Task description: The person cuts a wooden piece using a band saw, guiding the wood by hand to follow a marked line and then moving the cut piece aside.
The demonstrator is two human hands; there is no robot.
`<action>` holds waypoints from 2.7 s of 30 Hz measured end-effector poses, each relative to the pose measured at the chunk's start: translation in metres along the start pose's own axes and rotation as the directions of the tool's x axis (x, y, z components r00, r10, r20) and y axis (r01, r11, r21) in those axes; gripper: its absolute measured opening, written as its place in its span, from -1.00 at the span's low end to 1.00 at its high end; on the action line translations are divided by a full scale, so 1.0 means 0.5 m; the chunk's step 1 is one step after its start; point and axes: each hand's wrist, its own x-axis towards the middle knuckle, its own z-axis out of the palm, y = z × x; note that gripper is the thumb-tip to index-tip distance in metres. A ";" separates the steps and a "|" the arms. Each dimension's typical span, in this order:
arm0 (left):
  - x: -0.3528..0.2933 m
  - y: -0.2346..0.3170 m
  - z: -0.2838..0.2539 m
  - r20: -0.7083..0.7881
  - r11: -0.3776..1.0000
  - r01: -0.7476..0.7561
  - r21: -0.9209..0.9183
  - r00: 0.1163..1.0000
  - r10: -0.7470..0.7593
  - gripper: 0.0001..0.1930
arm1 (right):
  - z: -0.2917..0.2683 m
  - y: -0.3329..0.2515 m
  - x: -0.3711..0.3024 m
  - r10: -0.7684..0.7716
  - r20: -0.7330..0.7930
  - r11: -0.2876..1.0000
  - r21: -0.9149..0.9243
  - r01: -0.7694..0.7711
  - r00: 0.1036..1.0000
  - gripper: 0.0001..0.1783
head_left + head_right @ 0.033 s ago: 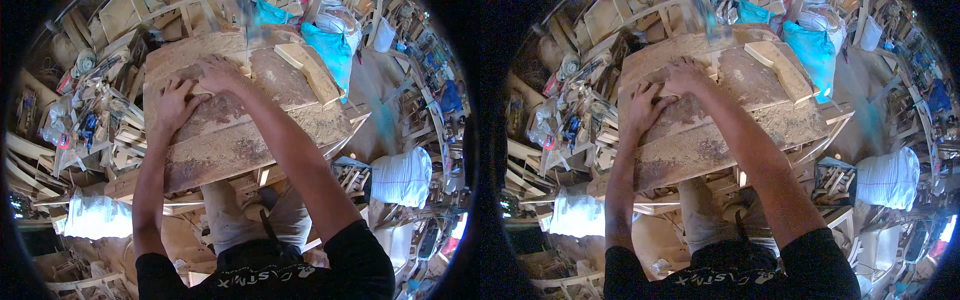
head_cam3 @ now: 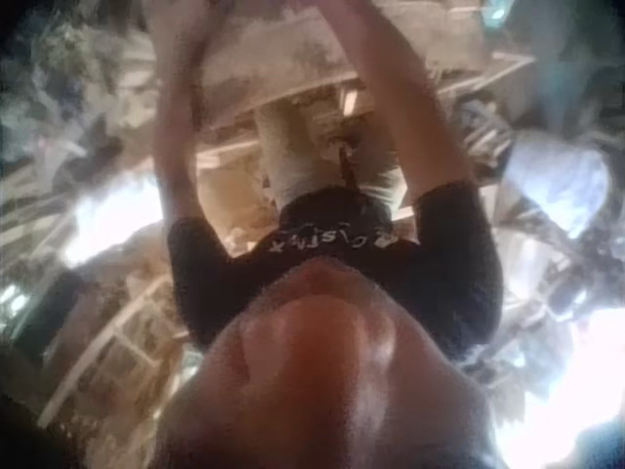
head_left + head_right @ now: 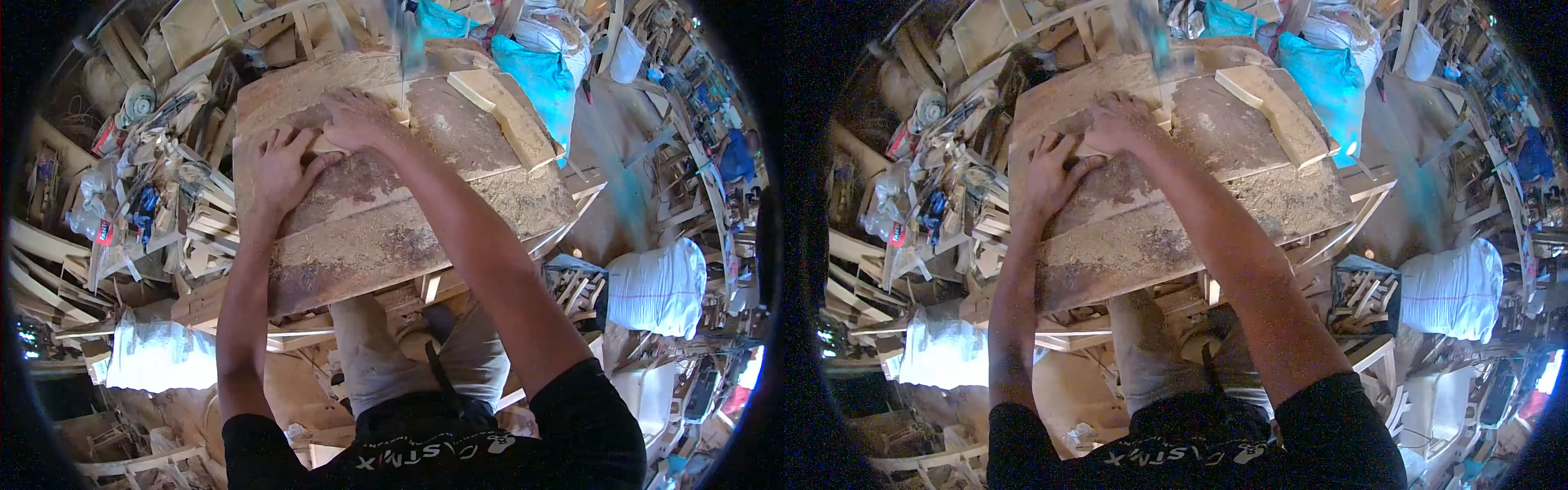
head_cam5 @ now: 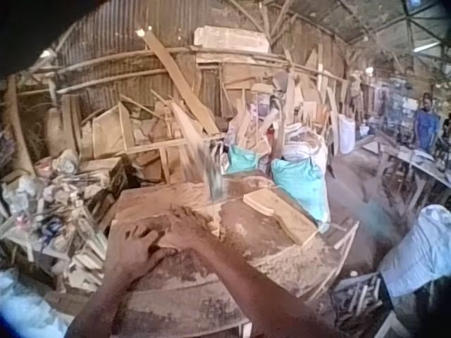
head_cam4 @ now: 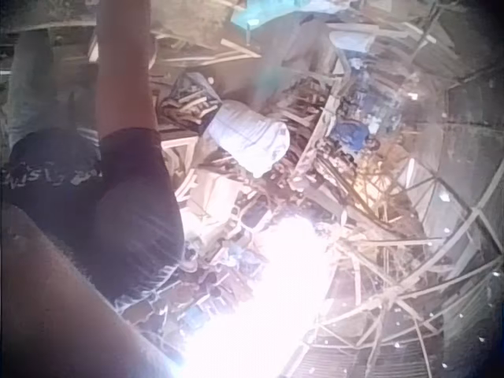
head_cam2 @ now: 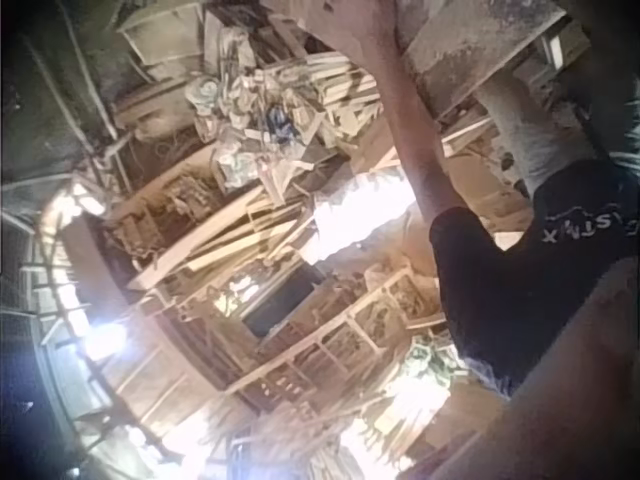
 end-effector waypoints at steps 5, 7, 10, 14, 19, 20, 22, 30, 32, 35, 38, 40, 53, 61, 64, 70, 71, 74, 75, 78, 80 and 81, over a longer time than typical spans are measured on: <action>0.001 -0.004 0.020 -0.026 0.999 -0.019 0.030 0.999 0.020 -0.47 | 0.022 0.020 0.012 -0.023 -0.032 1.000 0.015 0.023 0.999 -0.16; 0.001 -0.005 0.020 -0.014 0.999 -0.011 0.038 1.000 0.011 -0.46 | 0.008 0.014 0.007 -0.026 -0.020 1.000 -0.016 0.025 0.999 -0.15; 0.007 -0.003 0.018 -0.020 1.000 -0.005 0.024 1.000 0.006 -0.46 | 0.001 0.009 0.004 -0.036 -0.043 0.997 -0.062 0.033 0.998 -0.14; 0.013 0.003 0.014 -0.029 0.999 -0.005 0.040 1.000 0.007 -0.47 | -0.007 0.008 0.008 -0.036 -0.030 0.996 -0.087 0.034 0.999 -0.14; 0.012 0.003 0.014 -0.064 1.000 -0.024 0.002 0.998 0.024 -0.45 | 0.002 0.013 0.014 -0.062 -0.059 0.995 -0.081 0.057 0.996 -0.16; 0.013 0.004 0.012 -0.038 1.000 -0.010 0.011 0.999 0.010 -0.45 | 0.003 0.016 0.016 -0.052 -0.060 0.995 -0.082 0.047 0.997 -0.16; 0.014 0.011 0.010 0.016 0.999 0.019 0.028 1.000 -0.020 -0.45 | -0.001 0.018 0.014 -0.040 -0.060 0.998 -0.049 0.038 0.997 -0.15; 0.012 -0.003 0.020 -0.052 1.000 -0.019 0.025 0.998 0.020 -0.45 | -0.023 -0.004 0.000 -0.010 -0.007 0.998 -0.064 0.009 1.000 -0.17; 0.015 -0.005 0.016 -0.052 0.999 -0.020 0.036 0.998 0.022 -0.44 | -0.023 -0.003 0.004 -0.014 -0.011 0.997 -0.083 0.013 1.000 -0.17; 0.017 0.004 0.004 -0.040 0.998 -0.023 0.063 0.999 0.026 -0.44 | -0.010 0.002 0.011 -0.025 -0.060 0.999 -0.045 0.022 0.998 -0.21; 0.016 0.024 -0.013 -0.013 0.996 -0.005 0.093 1.000 0.006 -0.43 | -0.009 0.010 0.021 -0.029 -0.047 0.999 -0.041 0.027 0.998 -0.24; 0.015 0.013 -0.001 -0.030 0.997 0.002 0.076 1.000 0.001 -0.42 | -0.007 0.011 0.025 -0.045 -0.029 0.998 -0.051 0.043 0.999 -0.24; 0.010 -0.010 0.015 -0.115 0.995 -0.034 0.090 0.992 0.044 -0.42 | 0.000 0.003 0.025 -0.066 -0.052 0.998 -0.026 0.064 0.996 -0.22; 0.014 -0.009 0.019 -0.070 0.999 -0.012 0.051 0.997 0.015 -0.42 | 0.035 0.033 0.065 -0.059 -0.103 0.998 -0.040 0.055 0.993 -0.26; 0.007 -0.009 0.016 -0.023 0.999 0.031 0.028 0.999 -0.030 -0.39 | 0.007 0.019 0.044 -0.066 -0.028 0.997 -0.027 0.065 0.997 -0.25; 0.018 -0.002 0.008 -0.093 1.000 0.000 0.014 0.996 0.001 -0.42 | -0.001 0.016 0.038 -0.067 -0.061 0.996 -0.057 0.064 0.996 -0.23; 0.025 0.005 0.005 -0.094 0.999 -0.013 0.031 0.995 0.016 -0.42 | 0.006 0.022 0.038 -0.058 -0.082 0.995 -0.081 0.052 0.995 -0.23; 0.013 0.014 -0.012 -0.084 0.997 -0.009 0.076 0.996 0.015 -0.42 | -0.003 0.001 0.027 -0.044 -0.015 0.997 -0.067 0.043 0.999 -0.20; 0.013 0.019 -0.016 -0.087 0.997 -0.009 0.077 0.996 0.016 -0.42 | -0.012 0.002 0.027 -0.036 0.018 0.998 -0.054 0.037 0.999 -0.19; 0.013 0.030 -0.025 -0.073 0.996 -0.007 0.091 0.997 0.014 -0.43 | -0.004 0.015 0.035 -0.050 -0.030 0.999 0.019 0.051 0.998 -0.16; 0.014 0.032 -0.023 -0.068 0.996 -0.007 0.093 0.998 0.013 -0.43 | -0.001 0.018 0.034 -0.041 -0.045 0.999 0.015 0.041 0.998 -0.17; 0.010 0.027 -0.015 -0.069 0.996 -0.002 0.092 0.998 0.009 -0.43 | 0.005 0.016 0.034 -0.035 -0.040 0.999 0.001 0.035 0.999 -0.18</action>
